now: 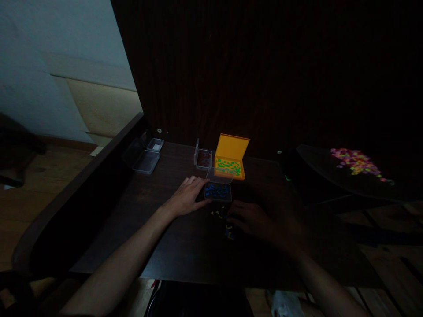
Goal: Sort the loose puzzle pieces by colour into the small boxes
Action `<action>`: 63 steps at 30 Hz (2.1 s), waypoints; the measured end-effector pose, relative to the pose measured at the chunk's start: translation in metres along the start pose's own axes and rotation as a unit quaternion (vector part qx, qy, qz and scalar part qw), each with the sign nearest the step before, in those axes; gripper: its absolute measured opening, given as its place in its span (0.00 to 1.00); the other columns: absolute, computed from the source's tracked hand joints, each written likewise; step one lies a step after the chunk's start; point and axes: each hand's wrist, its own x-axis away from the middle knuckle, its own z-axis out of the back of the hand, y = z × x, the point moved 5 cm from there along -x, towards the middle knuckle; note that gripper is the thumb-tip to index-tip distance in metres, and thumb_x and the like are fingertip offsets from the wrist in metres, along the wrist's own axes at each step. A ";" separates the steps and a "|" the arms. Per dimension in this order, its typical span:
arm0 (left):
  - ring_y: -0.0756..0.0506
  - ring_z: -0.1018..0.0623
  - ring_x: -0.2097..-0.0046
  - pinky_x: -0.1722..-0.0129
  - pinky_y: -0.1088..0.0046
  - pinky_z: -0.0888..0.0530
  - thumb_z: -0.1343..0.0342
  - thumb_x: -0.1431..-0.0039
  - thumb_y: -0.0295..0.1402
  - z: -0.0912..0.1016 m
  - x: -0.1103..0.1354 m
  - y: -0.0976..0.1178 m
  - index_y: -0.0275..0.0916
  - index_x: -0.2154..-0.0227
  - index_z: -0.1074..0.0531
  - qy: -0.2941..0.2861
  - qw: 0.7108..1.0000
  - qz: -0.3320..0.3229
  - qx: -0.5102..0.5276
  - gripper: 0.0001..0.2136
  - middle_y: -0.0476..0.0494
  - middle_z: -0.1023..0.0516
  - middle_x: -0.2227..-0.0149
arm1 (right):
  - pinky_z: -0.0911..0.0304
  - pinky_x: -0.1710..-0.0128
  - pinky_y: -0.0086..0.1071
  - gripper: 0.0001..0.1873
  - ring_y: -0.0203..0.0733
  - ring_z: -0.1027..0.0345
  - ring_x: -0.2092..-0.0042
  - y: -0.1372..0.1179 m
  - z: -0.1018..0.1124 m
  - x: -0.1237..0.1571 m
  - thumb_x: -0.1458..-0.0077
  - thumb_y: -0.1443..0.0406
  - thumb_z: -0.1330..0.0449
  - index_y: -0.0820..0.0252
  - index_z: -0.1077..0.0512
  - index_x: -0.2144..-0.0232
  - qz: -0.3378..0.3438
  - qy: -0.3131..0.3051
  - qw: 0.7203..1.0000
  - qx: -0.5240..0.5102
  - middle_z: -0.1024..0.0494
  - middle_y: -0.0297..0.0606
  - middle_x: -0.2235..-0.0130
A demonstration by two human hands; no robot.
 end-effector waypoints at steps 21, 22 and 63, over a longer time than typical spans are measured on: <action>0.37 0.31 0.48 0.49 0.56 0.33 0.47 0.37 0.46 0.000 0.000 0.000 0.40 0.40 0.42 -0.002 1.000 -0.001 -0.004 0.27 0.38 0.29 0.48 | 0.30 0.64 0.31 0.13 0.40 0.25 0.62 0.000 -0.014 0.003 0.35 0.68 0.49 0.60 0.24 0.57 0.063 0.042 0.990 0.115 0.22 0.44 0.54; 0.37 0.31 0.48 0.49 0.56 0.33 0.47 0.37 0.46 0.000 0.000 -0.001 0.40 0.40 0.42 -0.001 1.000 -0.001 -0.002 0.27 0.38 0.29 0.48 | 0.30 0.64 0.31 0.13 0.40 0.25 0.62 -0.001 -0.015 0.004 0.35 0.67 0.49 0.60 0.25 0.57 0.064 0.040 0.989 0.128 0.22 0.45 0.54; 0.37 0.31 0.48 0.48 0.54 0.33 0.45 0.38 0.44 0.003 -0.001 0.006 0.41 0.40 0.41 -0.013 1.000 -0.005 -0.009 0.26 0.38 0.29 0.49 | 0.37 0.61 0.32 0.11 0.44 0.27 0.59 0.035 0.025 -0.067 0.41 0.62 0.42 0.58 0.23 0.59 -0.084 -0.028 0.987 0.131 0.21 0.42 0.60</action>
